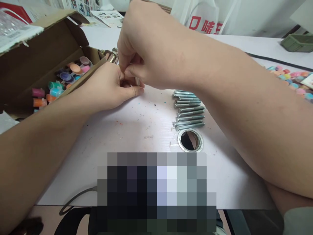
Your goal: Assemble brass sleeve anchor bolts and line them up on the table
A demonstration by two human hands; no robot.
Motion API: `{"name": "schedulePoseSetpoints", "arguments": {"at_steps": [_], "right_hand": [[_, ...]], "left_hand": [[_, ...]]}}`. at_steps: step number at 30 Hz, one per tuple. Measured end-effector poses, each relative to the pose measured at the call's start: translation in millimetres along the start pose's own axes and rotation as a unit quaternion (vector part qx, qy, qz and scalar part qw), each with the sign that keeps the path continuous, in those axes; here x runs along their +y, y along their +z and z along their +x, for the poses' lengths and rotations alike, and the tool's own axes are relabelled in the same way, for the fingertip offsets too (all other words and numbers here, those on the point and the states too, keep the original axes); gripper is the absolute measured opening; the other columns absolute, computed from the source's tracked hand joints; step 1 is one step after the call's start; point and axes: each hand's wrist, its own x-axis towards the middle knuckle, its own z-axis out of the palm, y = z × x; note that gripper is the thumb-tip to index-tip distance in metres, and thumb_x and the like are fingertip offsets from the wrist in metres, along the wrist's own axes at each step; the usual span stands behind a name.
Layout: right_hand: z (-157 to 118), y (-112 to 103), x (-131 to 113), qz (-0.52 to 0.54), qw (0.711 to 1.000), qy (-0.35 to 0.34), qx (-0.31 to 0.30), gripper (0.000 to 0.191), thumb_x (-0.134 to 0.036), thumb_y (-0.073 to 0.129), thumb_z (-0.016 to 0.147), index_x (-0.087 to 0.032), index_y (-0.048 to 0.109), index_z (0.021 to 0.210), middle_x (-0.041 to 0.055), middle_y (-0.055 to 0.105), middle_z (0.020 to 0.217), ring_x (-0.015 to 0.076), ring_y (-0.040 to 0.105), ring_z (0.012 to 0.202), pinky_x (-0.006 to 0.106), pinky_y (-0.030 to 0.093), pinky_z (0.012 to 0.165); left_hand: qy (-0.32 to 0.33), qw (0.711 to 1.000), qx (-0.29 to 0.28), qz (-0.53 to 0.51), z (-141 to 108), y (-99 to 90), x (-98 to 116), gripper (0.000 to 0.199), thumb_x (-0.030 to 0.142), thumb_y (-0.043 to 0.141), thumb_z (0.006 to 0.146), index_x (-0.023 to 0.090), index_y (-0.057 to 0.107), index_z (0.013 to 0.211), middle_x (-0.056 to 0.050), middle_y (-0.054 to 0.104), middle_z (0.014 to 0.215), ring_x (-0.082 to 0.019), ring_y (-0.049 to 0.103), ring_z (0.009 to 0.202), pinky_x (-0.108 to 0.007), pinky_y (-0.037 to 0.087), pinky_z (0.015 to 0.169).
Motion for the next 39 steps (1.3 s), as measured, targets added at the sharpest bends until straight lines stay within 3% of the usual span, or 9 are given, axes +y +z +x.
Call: {"name": "schedulePoseSetpoints", "arguments": {"at_steps": [5,11,14,17,22,26,30,36,39], "right_hand": [[-1,0,6,0.001,1.0,0.005,-0.018,0.039,0.0,0.063,0.072,-0.029,0.083,0.088,-0.0073,0.065,0.066,0.0123,0.061,0.071,0.031,0.04,0.068],[-7,-5,6,0.035,0.998,0.048,-0.002,0.035,-0.003,0.07,0.075,-0.03,0.084,0.091,-0.007,0.071,0.07,0.0109,0.064,0.07,0.029,0.041,0.061],[-10,-5,3,0.063,0.993,0.102,0.003,0.038,-0.002,0.073,0.076,-0.033,0.084,0.094,-0.0088,0.073,0.074,0.0104,0.067,0.075,0.027,0.047,0.067],[-12,-2,1,0.099,0.989,0.112,0.01,0.031,-0.007,0.074,0.08,-0.032,0.084,0.096,-0.0088,0.075,0.077,0.0083,0.068,0.077,0.021,0.052,0.072],[-14,5,7,0.212,0.966,0.142,0.047,0.03,-0.004,0.08,0.074,-0.028,0.084,0.09,-0.0053,0.078,0.081,0.0121,0.074,0.076,0.016,0.06,0.067],[-14,5,11,0.183,0.976,0.114,0.039,0.016,-0.017,0.085,0.076,-0.028,0.083,0.088,-0.0091,0.077,0.079,0.01,0.074,0.076,0.014,0.062,0.07],[-14,5,13,0.117,0.989,0.078,0.052,0.01,-0.031,0.084,0.08,-0.024,0.081,0.086,-0.0074,0.076,0.075,0.0107,0.072,0.073,0.02,0.061,0.063],[-16,8,10,0.018,0.998,0.03,0.059,0.021,-0.035,0.078,0.086,-0.019,0.081,0.101,-0.0024,0.076,0.084,0.0142,0.073,0.081,0.03,0.062,0.079],[-16,7,8,0.074,0.995,0.037,0.048,0.018,-0.022,0.078,0.086,-0.018,0.08,0.104,-0.0051,0.077,0.089,0.0106,0.073,0.085,0.02,0.063,0.081]], "left_hand": [[0.005,1.0,-0.002,-0.021,1,2.3,-3,0.011,0.031,0.067,0.082,0.021,0.073,0.082,-0.004,0.07,0.076,-0.02,0.063,0.075,-0.033,0.05,0.076],[0.004,0.999,-0.004,-0.043,0,3.8,-6,0.015,0.034,0.066,0.084,0.022,0.074,0.082,-0.004,0.072,0.083,-0.022,0.067,0.086,-0.035,0.053,0.081],[0.009,0.999,-0.008,-0.041,-1,1.8,-7,0.018,0.037,0.067,0.083,0.022,0.077,0.083,-0.005,0.075,0.086,-0.023,0.067,0.088,-0.036,0.053,0.082],[0.002,1.0,-0.005,-0.028,-2,-1.7,-5,0.018,0.038,0.068,0.083,0.023,0.079,0.086,-0.004,0.076,0.086,-0.022,0.067,0.085,-0.035,0.052,0.078],[-0.025,0.999,-0.01,-0.024,-4,-4.6,0,0.016,0.035,0.068,0.083,0.023,0.079,0.086,-0.002,0.074,0.083,-0.02,0.065,0.081,-0.032,0.05,0.072],[-0.016,0.999,-0.006,-0.033,-3,-2.2,-2,0.019,0.035,0.067,0.083,0.021,0.079,0.088,-0.001,0.07,0.077,-0.018,0.061,0.074,-0.032,0.046,0.069],[-0.008,0.999,-0.004,-0.038,-3,-2.5,-1,0.019,0.032,0.066,0.083,0.019,0.08,0.086,-0.001,0.066,0.072,-0.016,0.057,0.07,-0.032,0.044,0.069],[-0.024,0.999,0.005,-0.042,-4,-3.4,4,0.013,0.028,0.069,0.08,0.02,0.08,0.081,-0.001,0.066,0.07,-0.016,0.057,0.069,-0.031,0.044,0.069],[-0.019,0.999,0.01,-0.042,-3,-2.2,2,0.012,0.029,0.071,0.08,0.021,0.08,0.08,-0.002,0.071,0.076,-0.018,0.062,0.076,-0.032,0.046,0.072]]}}
